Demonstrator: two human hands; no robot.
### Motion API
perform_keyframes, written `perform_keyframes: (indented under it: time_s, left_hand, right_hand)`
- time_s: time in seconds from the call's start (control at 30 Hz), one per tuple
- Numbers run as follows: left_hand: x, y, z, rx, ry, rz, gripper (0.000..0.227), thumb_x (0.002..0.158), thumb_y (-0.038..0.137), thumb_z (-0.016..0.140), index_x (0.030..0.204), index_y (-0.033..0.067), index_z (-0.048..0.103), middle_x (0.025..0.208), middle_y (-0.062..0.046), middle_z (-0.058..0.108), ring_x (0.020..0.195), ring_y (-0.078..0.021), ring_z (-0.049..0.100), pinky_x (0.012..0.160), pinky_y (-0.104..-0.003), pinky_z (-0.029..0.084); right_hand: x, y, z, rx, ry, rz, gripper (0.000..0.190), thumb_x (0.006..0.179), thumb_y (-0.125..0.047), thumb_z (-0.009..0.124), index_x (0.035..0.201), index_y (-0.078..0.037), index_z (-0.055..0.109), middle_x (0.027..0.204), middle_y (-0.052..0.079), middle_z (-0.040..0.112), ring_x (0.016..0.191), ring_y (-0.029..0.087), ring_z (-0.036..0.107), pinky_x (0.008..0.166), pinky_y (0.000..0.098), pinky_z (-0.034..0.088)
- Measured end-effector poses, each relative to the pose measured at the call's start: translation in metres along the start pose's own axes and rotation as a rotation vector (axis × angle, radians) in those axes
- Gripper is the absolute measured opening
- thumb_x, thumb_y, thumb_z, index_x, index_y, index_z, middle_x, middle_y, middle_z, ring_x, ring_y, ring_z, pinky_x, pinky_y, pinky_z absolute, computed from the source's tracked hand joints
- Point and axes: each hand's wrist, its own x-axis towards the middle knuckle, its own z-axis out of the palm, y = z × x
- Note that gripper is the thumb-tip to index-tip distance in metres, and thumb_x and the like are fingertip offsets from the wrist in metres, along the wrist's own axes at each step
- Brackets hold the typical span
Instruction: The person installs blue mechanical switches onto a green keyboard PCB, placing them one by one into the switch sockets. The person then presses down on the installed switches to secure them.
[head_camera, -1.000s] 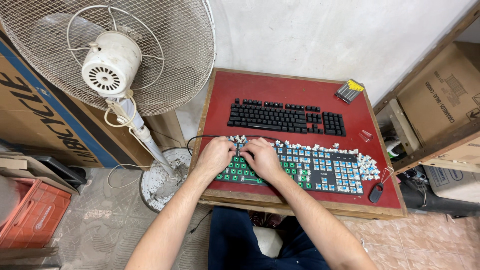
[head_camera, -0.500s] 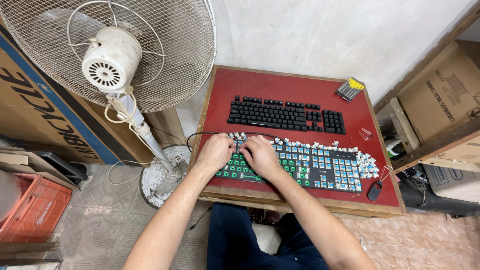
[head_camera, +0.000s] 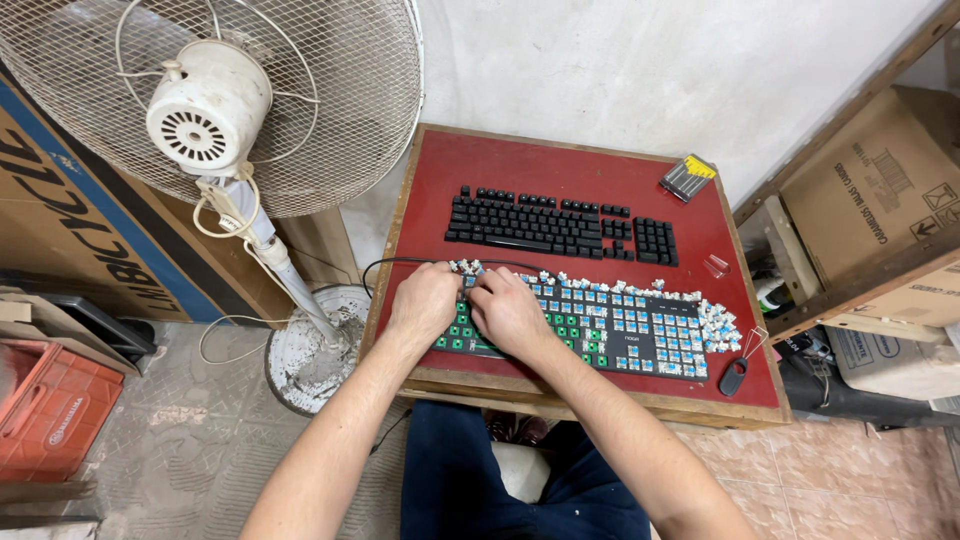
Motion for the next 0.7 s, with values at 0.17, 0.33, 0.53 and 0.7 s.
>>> perform_keyframes:
  time_s: [0.17,0.33,0.53,0.7]
  left_hand:
    - [-0.02,-0.002,0.017,0.138,0.145,0.102,0.01,0.097,0.021,0.075,0.088,0.0197,0.079,0.095,-0.002,0.066,0.103,-0.0251,0.071,0.08,-0.038,0.065]
    - [-0.005,-0.005,0.045,0.431,0.363,0.214,0.007,0.081,0.024,0.075,0.075,0.0252,0.079,0.079,0.002,0.068,0.09,-0.0243,0.068,0.072,-0.043,0.055]
    - [0.018,0.032,0.035,0.456,0.492,0.18,0.005,0.072,0.021,0.077,0.068,0.0187,0.078,0.076,-0.006,0.068,0.08,-0.0314,0.065,0.072,-0.05,0.049]
    - [0.049,0.119,0.049,0.062,0.412,0.319,0.016,0.086,0.028,0.075,0.088,0.0118,0.077,0.089,-0.007,0.066,0.085,-0.0347,0.073,0.069,-0.049,0.06]
  right_hand:
    - [-0.011,-0.004,-0.014,0.039,-0.037,-0.016,0.024,0.094,-0.012,0.07,0.115,-0.014,0.083,0.115,0.005,0.072,0.113,0.026,0.068,0.096,0.0399,0.059]
    - [-0.022,-0.005,-0.069,0.25,-0.068,-0.007,0.03,0.1,-0.005,0.066,0.124,-0.007,0.084,0.129,0.012,0.076,0.124,0.032,0.072,0.106,0.0433,0.06]
    - [-0.085,0.052,-0.12,0.291,0.052,0.162,0.013,0.104,-0.015,0.076,0.112,-0.013,0.086,0.123,0.003,0.08,0.119,0.028,0.075,0.104,0.0412,0.063]
    - [-0.135,0.14,-0.151,0.094,0.065,0.424,0.017,0.102,-0.022,0.079,0.117,-0.019,0.087,0.124,-0.001,0.08,0.119,0.027,0.076,0.104,0.0414,0.063]
